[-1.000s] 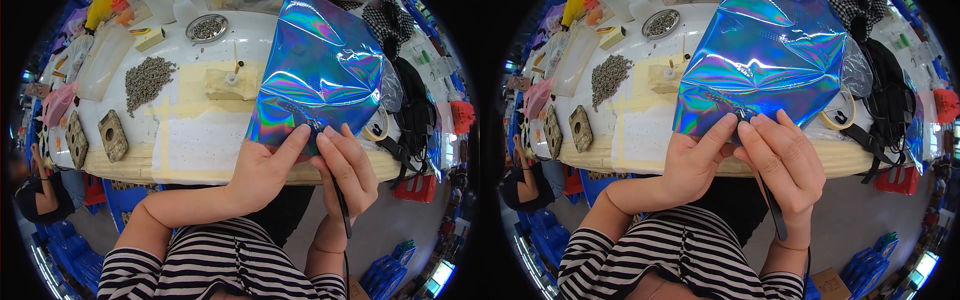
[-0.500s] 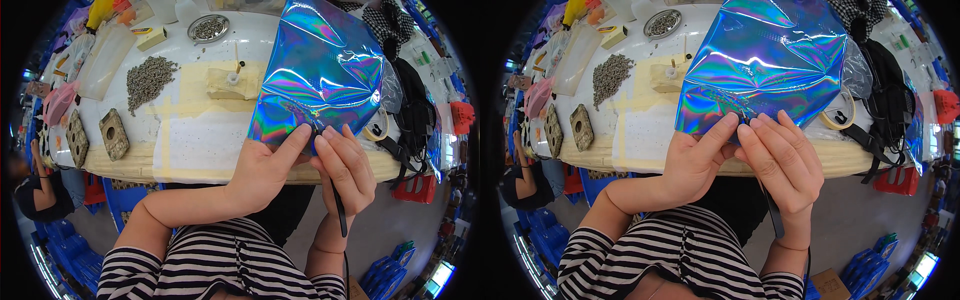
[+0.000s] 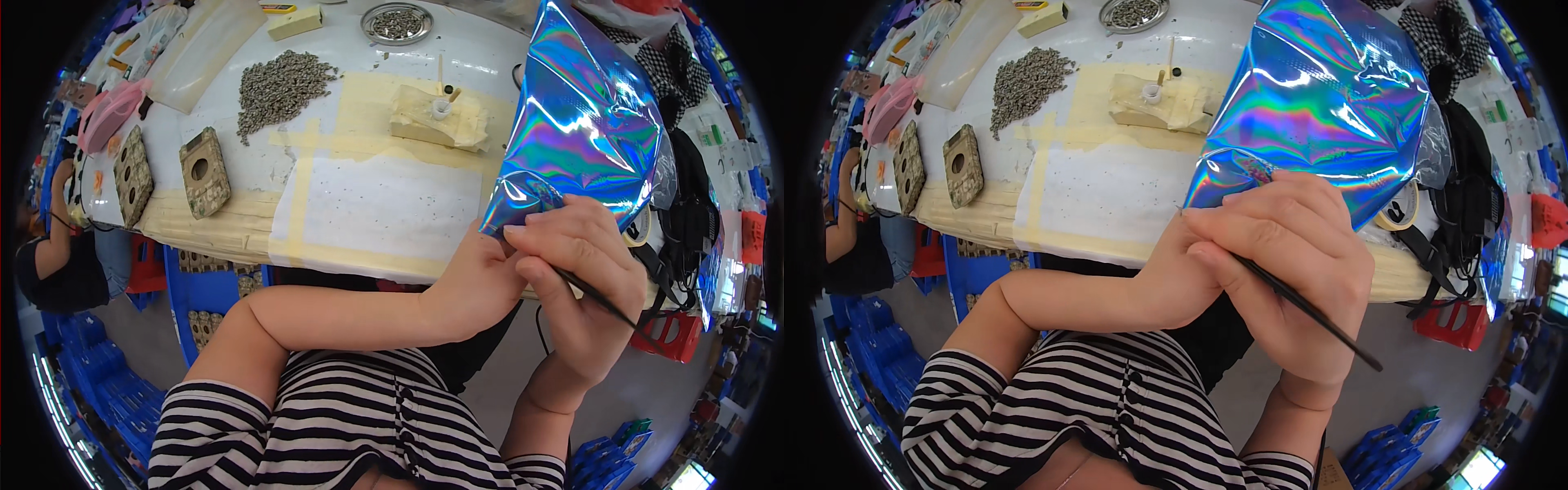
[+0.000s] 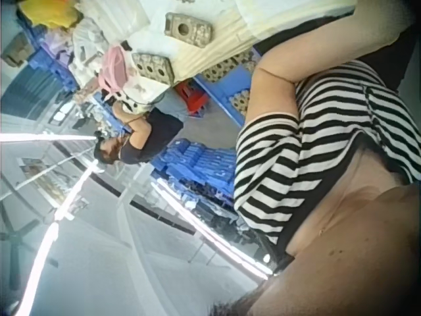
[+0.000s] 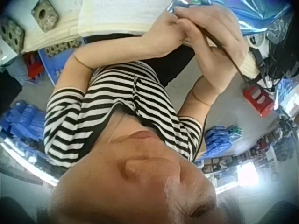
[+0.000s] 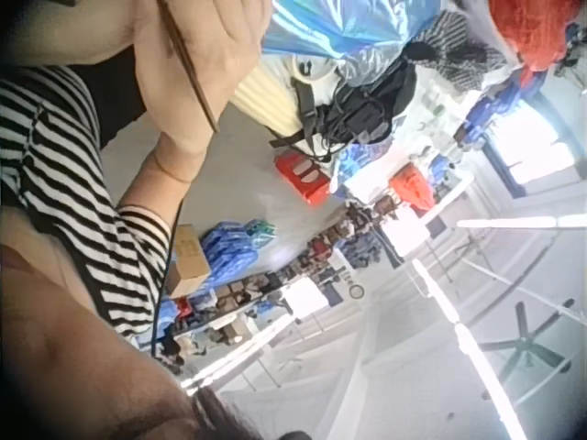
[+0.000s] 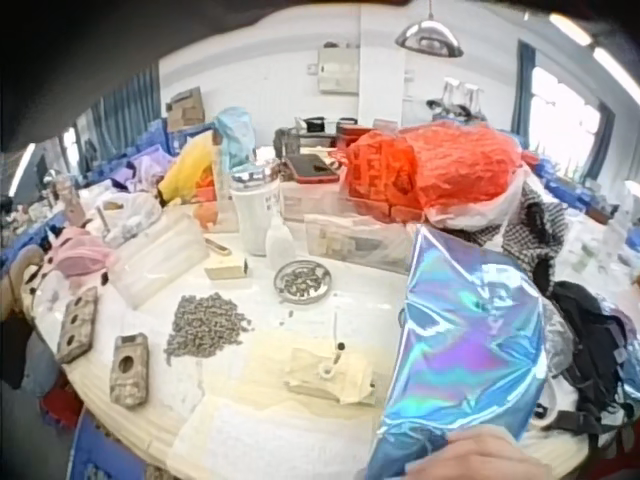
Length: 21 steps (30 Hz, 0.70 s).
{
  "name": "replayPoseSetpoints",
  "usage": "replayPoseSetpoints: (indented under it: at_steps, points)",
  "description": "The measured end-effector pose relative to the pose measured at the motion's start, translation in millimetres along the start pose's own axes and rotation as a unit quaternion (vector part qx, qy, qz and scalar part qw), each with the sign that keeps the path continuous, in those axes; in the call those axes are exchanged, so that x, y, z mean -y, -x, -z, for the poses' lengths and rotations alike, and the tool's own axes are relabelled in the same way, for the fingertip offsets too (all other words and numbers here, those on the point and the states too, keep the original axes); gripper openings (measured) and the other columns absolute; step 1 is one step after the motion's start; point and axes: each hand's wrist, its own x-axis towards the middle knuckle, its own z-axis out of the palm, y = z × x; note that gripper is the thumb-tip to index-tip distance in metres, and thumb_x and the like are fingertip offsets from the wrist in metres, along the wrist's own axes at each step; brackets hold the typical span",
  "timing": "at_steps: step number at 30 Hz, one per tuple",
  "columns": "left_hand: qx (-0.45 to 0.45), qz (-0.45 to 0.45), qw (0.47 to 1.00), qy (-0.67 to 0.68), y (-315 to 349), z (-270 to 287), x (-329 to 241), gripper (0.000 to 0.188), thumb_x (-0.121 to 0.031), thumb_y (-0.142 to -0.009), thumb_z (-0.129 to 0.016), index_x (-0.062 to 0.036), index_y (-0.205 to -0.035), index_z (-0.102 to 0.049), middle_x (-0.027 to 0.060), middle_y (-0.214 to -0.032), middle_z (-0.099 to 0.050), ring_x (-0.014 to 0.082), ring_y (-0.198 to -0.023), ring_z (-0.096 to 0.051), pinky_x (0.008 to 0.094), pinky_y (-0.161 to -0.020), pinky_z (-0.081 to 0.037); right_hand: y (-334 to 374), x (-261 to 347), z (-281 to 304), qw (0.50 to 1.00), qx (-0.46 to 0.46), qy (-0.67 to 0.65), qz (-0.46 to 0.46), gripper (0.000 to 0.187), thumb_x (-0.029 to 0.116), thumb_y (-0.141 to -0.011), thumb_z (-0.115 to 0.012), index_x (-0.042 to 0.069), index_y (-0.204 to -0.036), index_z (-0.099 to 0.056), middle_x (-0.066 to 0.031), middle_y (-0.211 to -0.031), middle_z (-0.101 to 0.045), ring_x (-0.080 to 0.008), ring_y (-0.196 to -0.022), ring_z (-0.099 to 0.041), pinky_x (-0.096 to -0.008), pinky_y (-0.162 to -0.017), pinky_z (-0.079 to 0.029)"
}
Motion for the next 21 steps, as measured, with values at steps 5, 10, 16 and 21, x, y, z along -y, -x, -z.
replayPoseSetpoints:
  at_steps: [5,10,16,21]
  points:
    - [0.052,-0.077,0.97,-0.224,-6.8,7.0,-2.3,0.035,-0.005,-0.089,-0.054,-0.0012,-0.123,-0.044,0.0108,-0.116,-0.051,0.0173,-0.108,-0.05,0.0325,-0.085,-0.046,-37.2,-2.1,-14.5,0.987,0.157,-0.006,-0.023,0.011,0.009,-0.072,-0.071,0.002,-0.079,-0.071,-0.0089,-0.072,-0.065,-0.0232,-0.072,-0.057,-0.0337,-0.075,-0.042]
    - [-0.011,-0.019,0.991,-0.135,-7.2,3.9,0.6,0.036,-0.007,-0.09,-0.055,0.0003,-0.122,-0.04,0.0106,-0.115,-0.05,0.0147,-0.103,-0.052,0.0322,-0.08,-0.048,-53.0,-13.0,-36.0,0.968,0.233,0.091,-0.024,0.011,0.012,-0.074,-0.073,0.004,-0.079,-0.07,-0.0086,-0.077,-0.064,-0.0248,-0.078,-0.055,-0.0349,-0.071,-0.043]
    - [0.001,-0.045,0.989,-0.139,-8.8,1.1,4.1,0.035,-0.008,-0.091,-0.055,-0.0007,-0.122,-0.042,0.0101,-0.114,-0.052,0.015,-0.102,-0.052,0.0318,-0.079,-0.047,-54.2,-8.8,-34.0,0.962,0.247,0.115,-0.032,0.015,0.015,-0.074,-0.074,0.003,-0.081,-0.07,-0.0106,-0.075,-0.063,-0.0262,-0.074,-0.056,-0.0351,-0.071,-0.044]
    - [0.023,-0.025,0.999,-0.034,-7.3,1.8,-2.1,0.035,-0.011,-0.091,-0.056,-0.0008,-0.122,-0.043,0.0092,-0.114,-0.054,0.015,-0.103,-0.053,0.031,-0.081,-0.047,-59.1,1.7,-33.6,0.972,0.216,0.046,-0.082,0.013,0.012,-0.077,-0.073,0.001,-0.082,-0.069,-0.0083,-0.078,-0.065,-0.0197,-0.072,-0.059,-0.0299,-0.067,-0.045]
